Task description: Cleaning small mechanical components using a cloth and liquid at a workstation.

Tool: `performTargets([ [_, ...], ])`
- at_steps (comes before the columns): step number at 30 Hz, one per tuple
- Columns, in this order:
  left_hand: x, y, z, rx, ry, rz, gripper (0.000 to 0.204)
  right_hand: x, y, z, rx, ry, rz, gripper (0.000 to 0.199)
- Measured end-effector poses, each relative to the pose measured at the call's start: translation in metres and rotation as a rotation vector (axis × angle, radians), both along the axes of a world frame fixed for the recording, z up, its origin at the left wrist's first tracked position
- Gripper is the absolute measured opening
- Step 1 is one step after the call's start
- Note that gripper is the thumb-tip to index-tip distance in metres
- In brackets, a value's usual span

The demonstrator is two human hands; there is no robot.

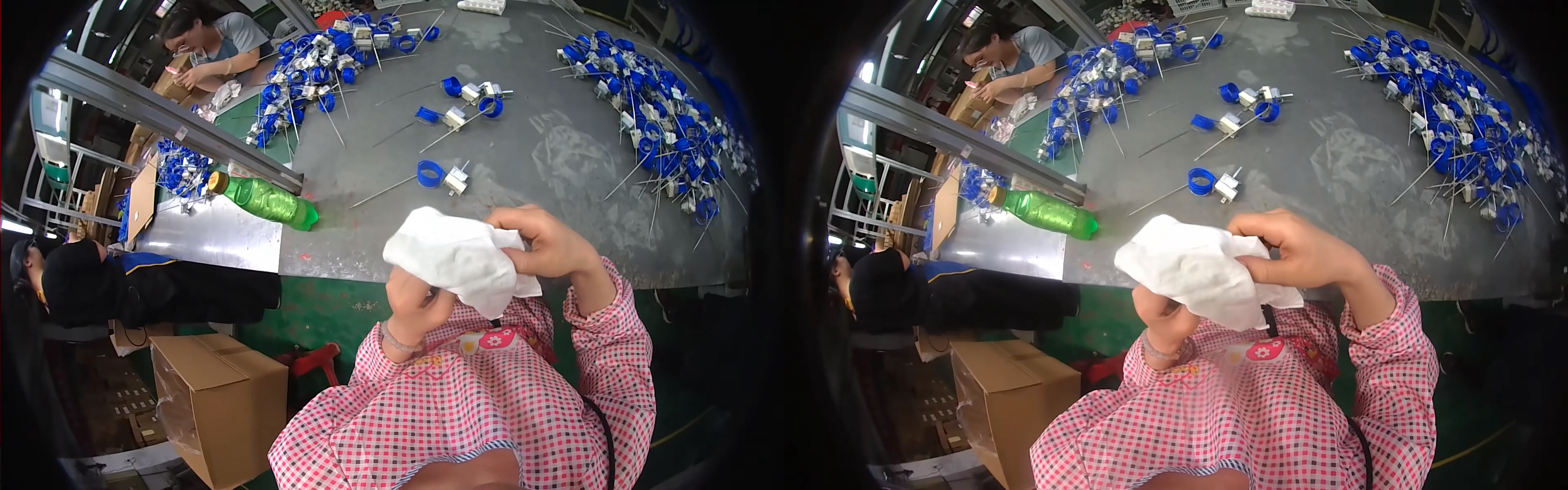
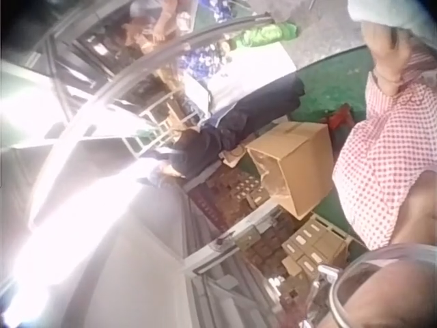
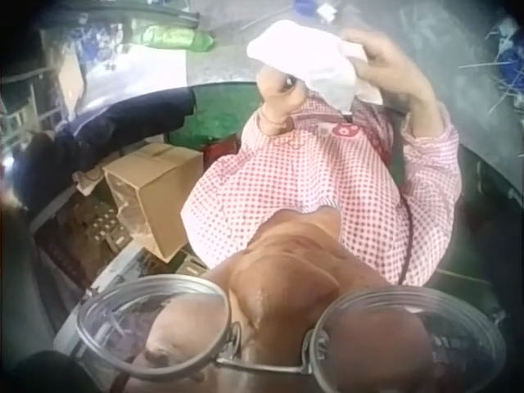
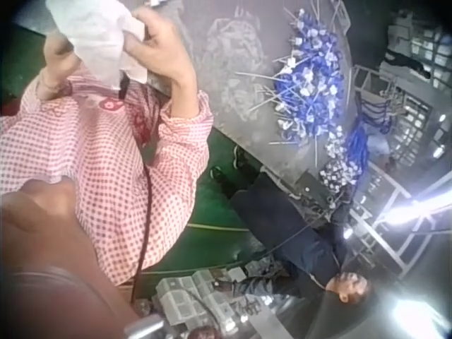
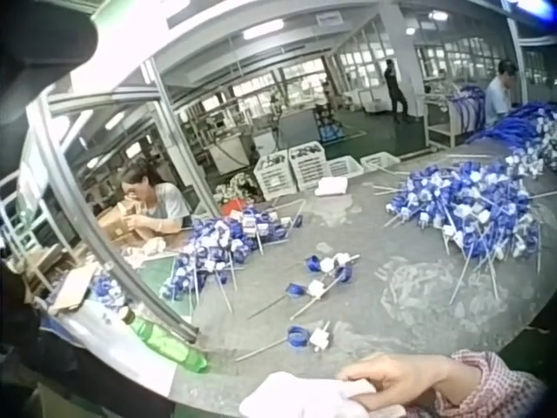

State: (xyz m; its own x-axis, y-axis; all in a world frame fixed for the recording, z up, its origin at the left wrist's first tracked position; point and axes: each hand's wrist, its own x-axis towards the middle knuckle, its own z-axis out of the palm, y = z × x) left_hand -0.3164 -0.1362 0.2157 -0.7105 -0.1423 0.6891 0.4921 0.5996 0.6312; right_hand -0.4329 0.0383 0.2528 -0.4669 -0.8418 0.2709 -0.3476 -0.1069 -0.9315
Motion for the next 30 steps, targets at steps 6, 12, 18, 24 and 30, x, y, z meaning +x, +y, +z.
performTargets([
  [6,-0.003,0.002,0.007,-0.031,-0.008,-0.004,0.033,0.003,0.002,0.011,0.002,0.24,-0.091,0.021],
  [12,-0.003,-0.002,0.016,-0.163,0.026,0.009,0.034,0.0,0.003,0.011,0.034,0.167,-0.053,0.02],
  [18,-0.001,-0.008,0.014,-0.084,-0.089,-0.014,0.038,-0.001,-0.003,-0.015,-0.086,0.122,-0.084,0.019],
  [24,0.0,-0.006,0.017,-0.082,-0.142,-0.033,0.038,0.005,0.0,0.001,-0.004,-0.142,-0.019,0.024],
  [30,-0.003,-0.004,0.018,-0.078,-0.109,-0.034,0.036,0.004,0.001,-0.005,-0.062,-0.028,-0.03,0.023],
])
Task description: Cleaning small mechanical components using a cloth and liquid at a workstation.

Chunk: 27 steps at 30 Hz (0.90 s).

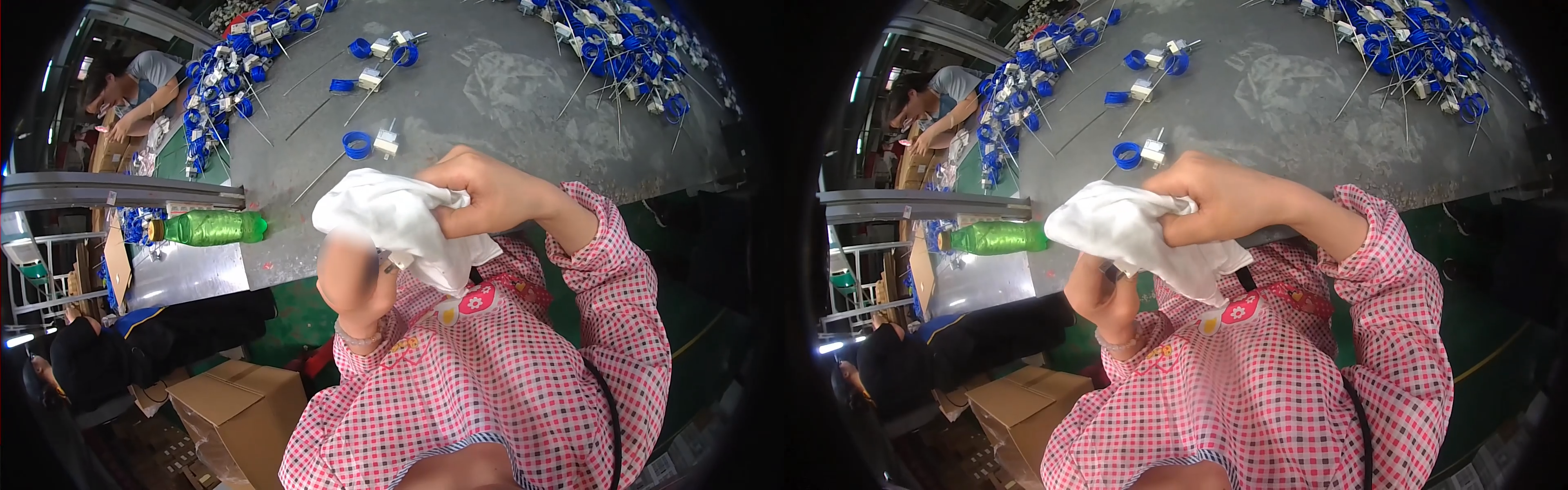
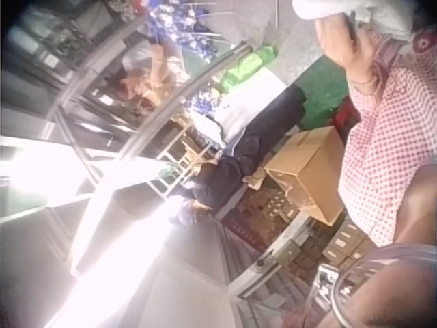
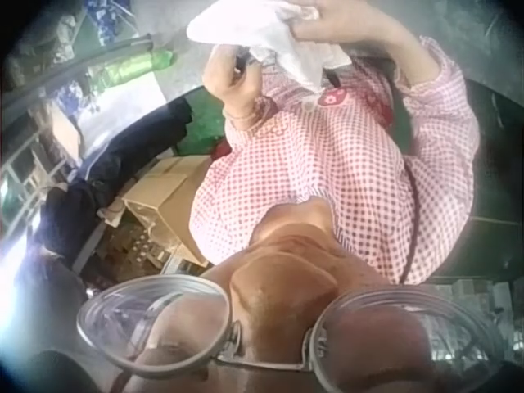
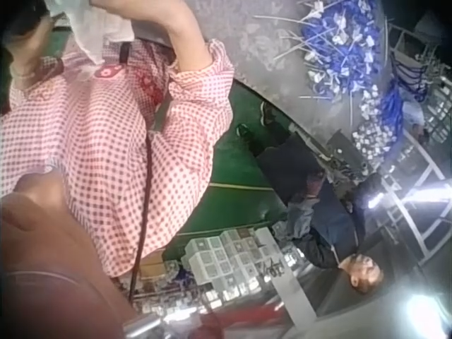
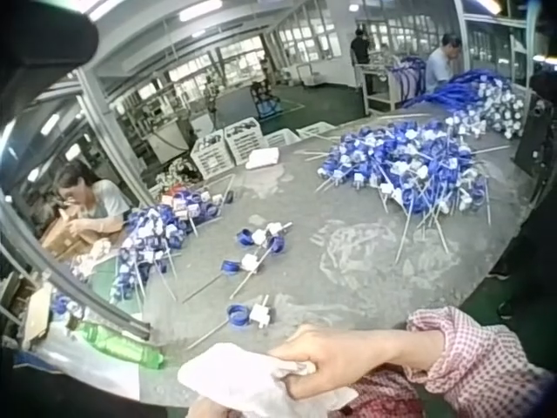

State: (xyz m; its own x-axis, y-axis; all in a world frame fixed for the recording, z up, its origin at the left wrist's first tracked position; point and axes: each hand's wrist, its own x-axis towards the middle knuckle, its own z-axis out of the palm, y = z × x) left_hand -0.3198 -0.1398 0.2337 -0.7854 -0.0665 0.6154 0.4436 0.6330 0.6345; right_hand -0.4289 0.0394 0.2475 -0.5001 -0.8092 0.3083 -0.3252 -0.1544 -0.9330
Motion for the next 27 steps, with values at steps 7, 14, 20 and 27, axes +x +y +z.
performTargets([
  [7,-0.003,-0.002,0.002,-0.097,0.051,-0.056,0.033,0.001,0.008,0.001,0.012,0.119,-0.035,0.02],
  [14,0.008,-0.013,0.0,0.259,0.095,0.123,0.036,-0.021,0.034,-0.032,-0.052,-0.359,-0.232,0.03],
  [20,0.002,-0.017,0.002,0.19,0.095,0.048,0.04,0.002,0.017,-0.055,-0.57,-1.048,-0.154,0.027],
  [27,0.0,-0.007,0.002,0.165,0.008,0.002,0.033,0.009,0.007,-0.057,-0.365,-0.906,0.079,0.035],
])
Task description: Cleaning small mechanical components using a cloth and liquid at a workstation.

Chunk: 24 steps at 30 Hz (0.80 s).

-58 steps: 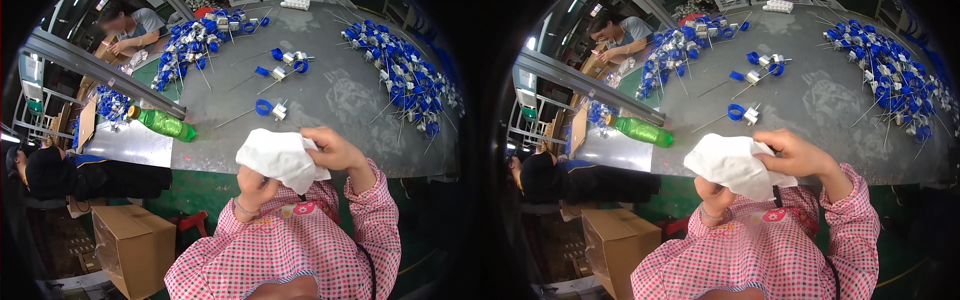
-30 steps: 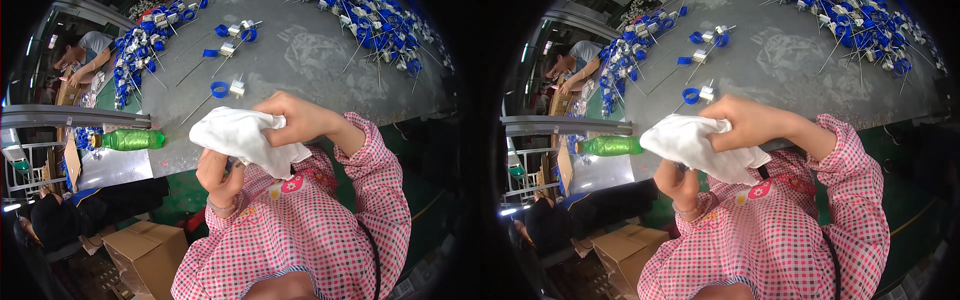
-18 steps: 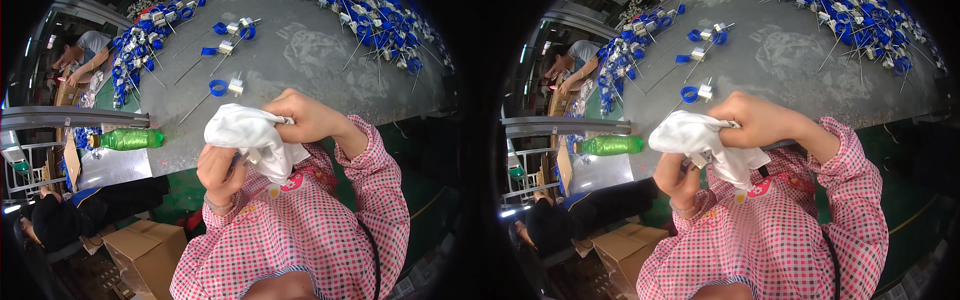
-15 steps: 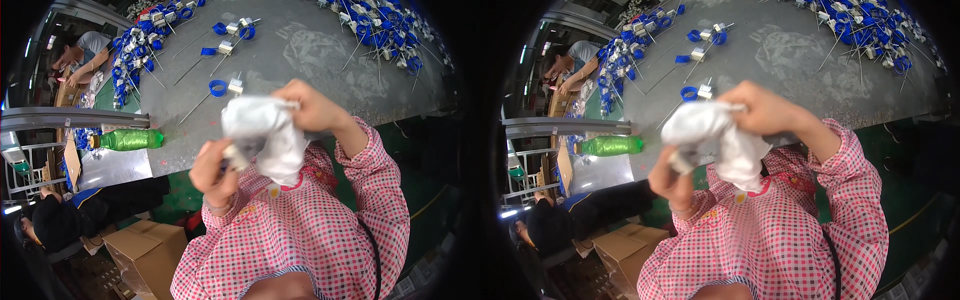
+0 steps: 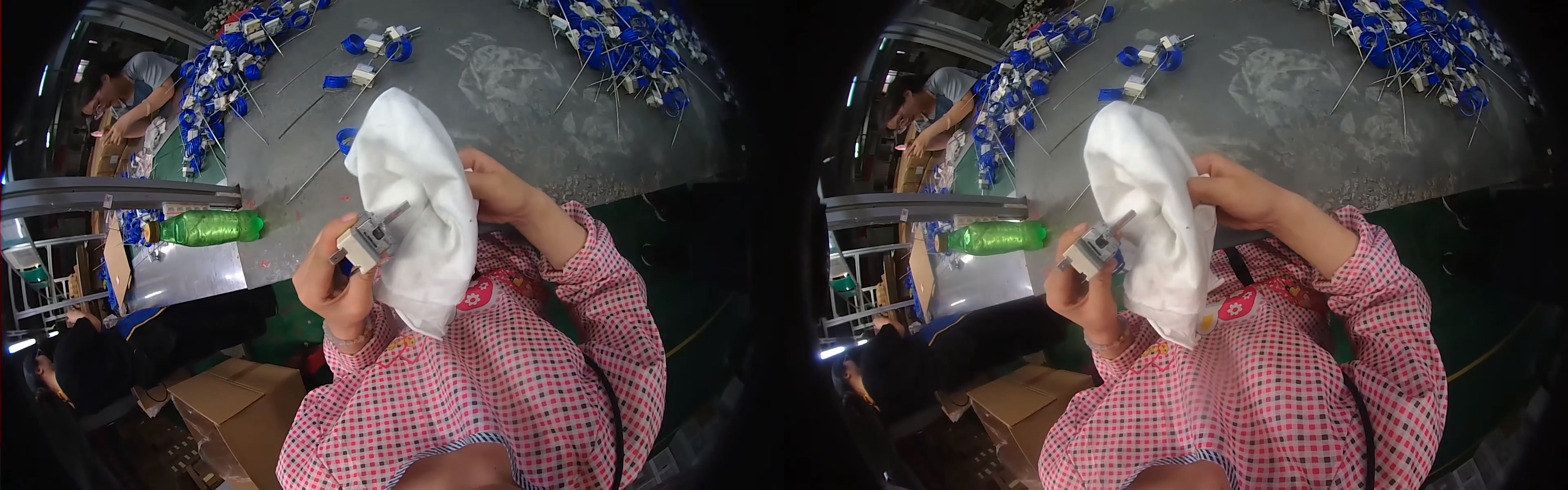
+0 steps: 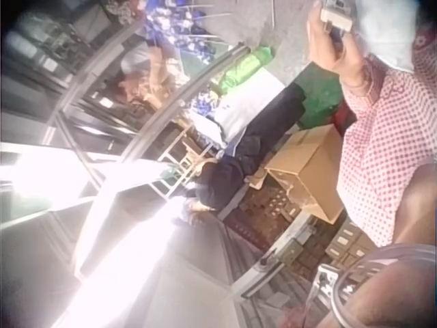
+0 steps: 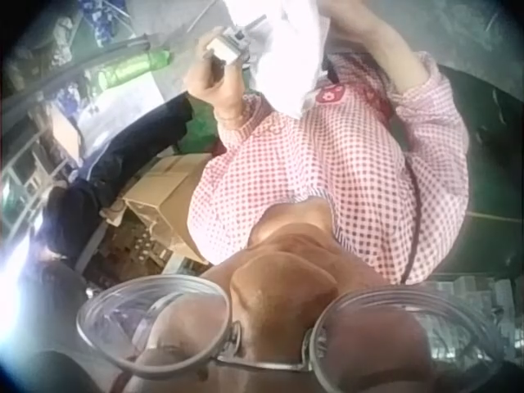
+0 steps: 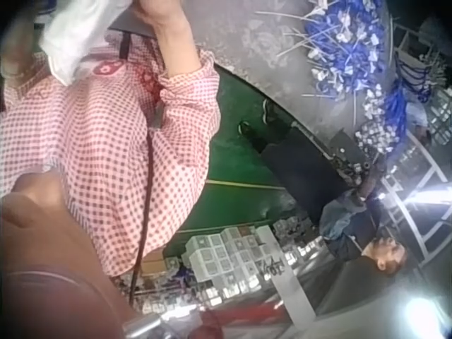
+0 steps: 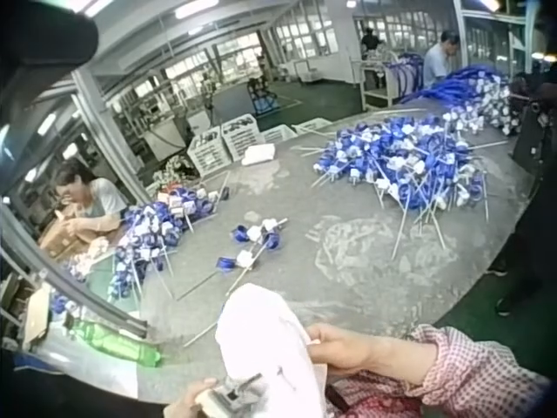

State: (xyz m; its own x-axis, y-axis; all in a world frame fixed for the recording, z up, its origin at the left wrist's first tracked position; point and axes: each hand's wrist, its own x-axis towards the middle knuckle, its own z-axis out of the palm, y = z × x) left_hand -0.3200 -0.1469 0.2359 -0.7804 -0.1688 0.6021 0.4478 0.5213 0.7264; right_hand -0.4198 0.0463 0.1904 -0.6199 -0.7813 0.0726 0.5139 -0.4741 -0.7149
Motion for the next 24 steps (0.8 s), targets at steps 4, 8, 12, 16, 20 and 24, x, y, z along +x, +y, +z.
performTargets([
  [4,0.003,0.003,0.007,0.02,-0.083,-0.068,0.034,0.002,-0.003,0.002,-0.074,-0.01,0.059,0.032],
  [8,0.002,0.002,0.007,0.011,-0.091,-0.075,0.036,0.003,-0.003,0.017,-0.019,-0.023,0.062,0.033],
  [12,0.002,0.002,0.005,-0.001,-0.097,-0.098,0.035,0.005,-0.005,0.035,0.198,0.136,-0.01,0.033],
  [16,0.001,0.001,0.002,-0.081,-0.144,-0.089,0.03,0.004,-0.009,0.047,0.408,0.518,-0.135,0.025],
  [20,0.0,0.001,0.003,-0.091,-0.154,-0.08,0.028,0.002,-0.011,0.053,0.409,0.825,-0.26,0.019],
  [24,0.0,-0.002,0.001,-0.112,-0.114,-0.073,0.028,-0.001,-0.012,0.052,0.484,0.927,-0.242,0.018],
])
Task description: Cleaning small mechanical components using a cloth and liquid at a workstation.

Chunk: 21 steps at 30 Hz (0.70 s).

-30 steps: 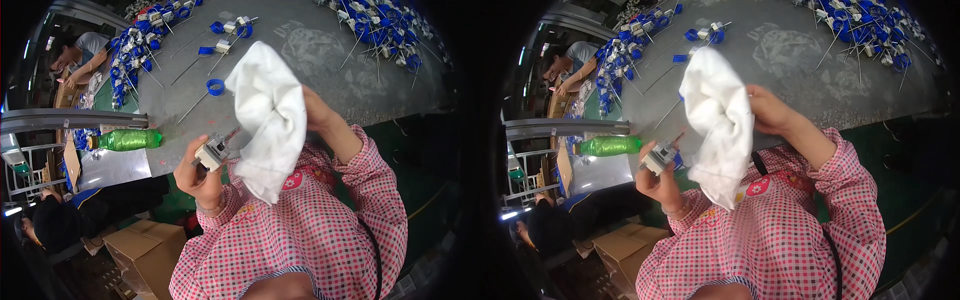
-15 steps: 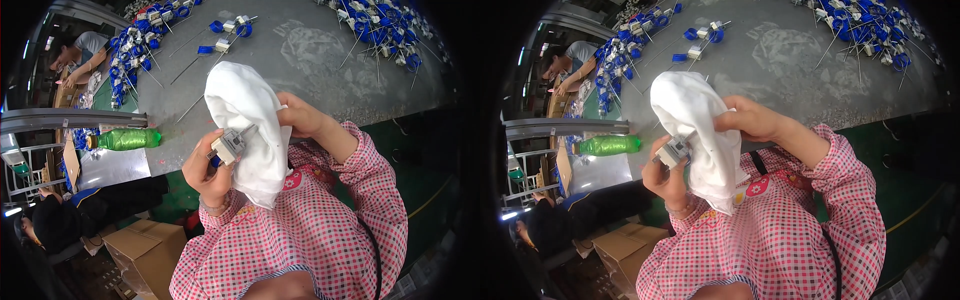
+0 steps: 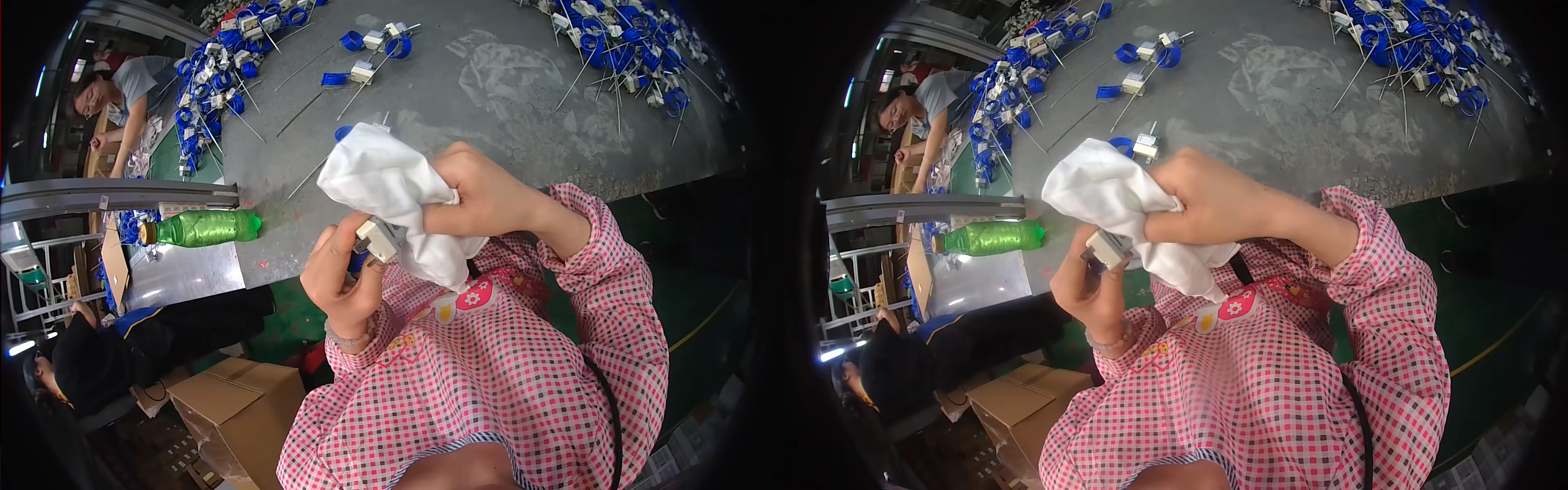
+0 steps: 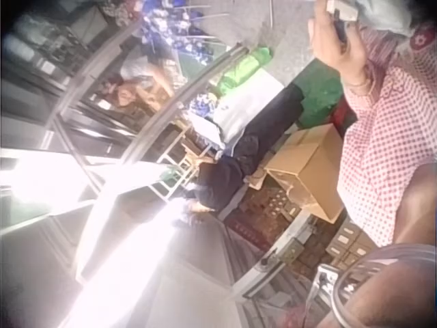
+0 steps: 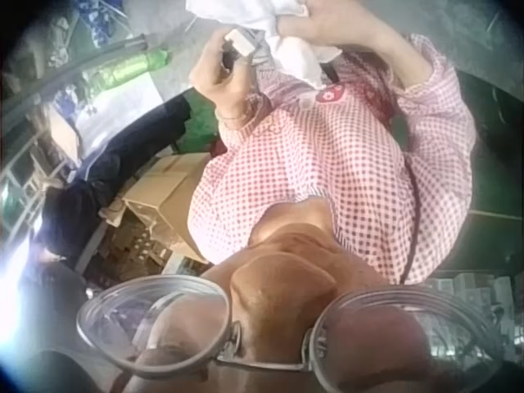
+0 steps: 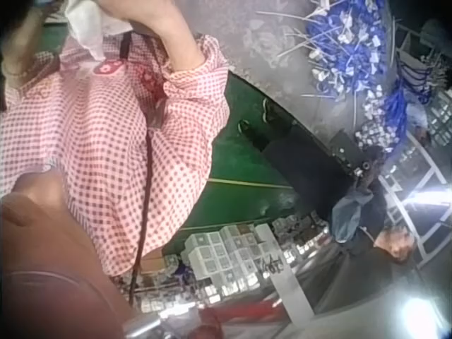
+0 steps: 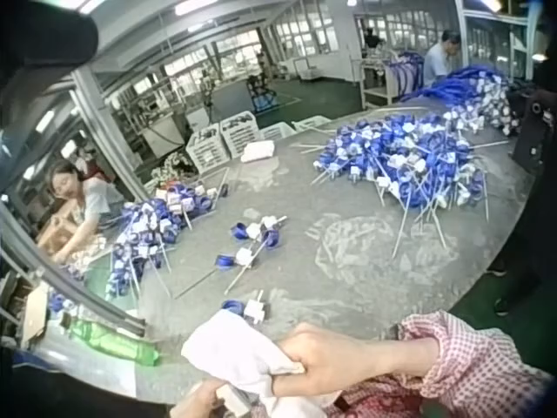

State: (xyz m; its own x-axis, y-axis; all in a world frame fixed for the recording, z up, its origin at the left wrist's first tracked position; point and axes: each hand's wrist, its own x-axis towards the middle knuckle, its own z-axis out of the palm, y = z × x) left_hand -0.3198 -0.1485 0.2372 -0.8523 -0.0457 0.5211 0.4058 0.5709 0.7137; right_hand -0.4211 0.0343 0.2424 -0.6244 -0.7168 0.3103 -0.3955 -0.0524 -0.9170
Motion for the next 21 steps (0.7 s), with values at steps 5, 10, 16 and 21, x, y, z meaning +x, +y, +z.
performTargets([
  [5,0.0,0.001,0.007,-0.085,0.013,0.05,0.031,-0.009,0.009,-0.012,-0.085,-0.128,-0.085,0.023],
  [10,0.004,-0.012,0.008,-0.021,0.096,0.084,0.037,-0.021,0.021,-0.02,-0.349,-0.778,-0.163,0.035],
  [16,-0.002,-0.004,0.002,-0.048,0.12,0.079,0.044,-0.012,0.007,-0.019,-0.228,-0.888,0.051,0.035],
  [21,-0.008,-0.004,0.0,-0.095,0.156,-0.002,0.046,-0.009,-0.002,-0.014,-0.005,-0.546,0.167,0.038],
])
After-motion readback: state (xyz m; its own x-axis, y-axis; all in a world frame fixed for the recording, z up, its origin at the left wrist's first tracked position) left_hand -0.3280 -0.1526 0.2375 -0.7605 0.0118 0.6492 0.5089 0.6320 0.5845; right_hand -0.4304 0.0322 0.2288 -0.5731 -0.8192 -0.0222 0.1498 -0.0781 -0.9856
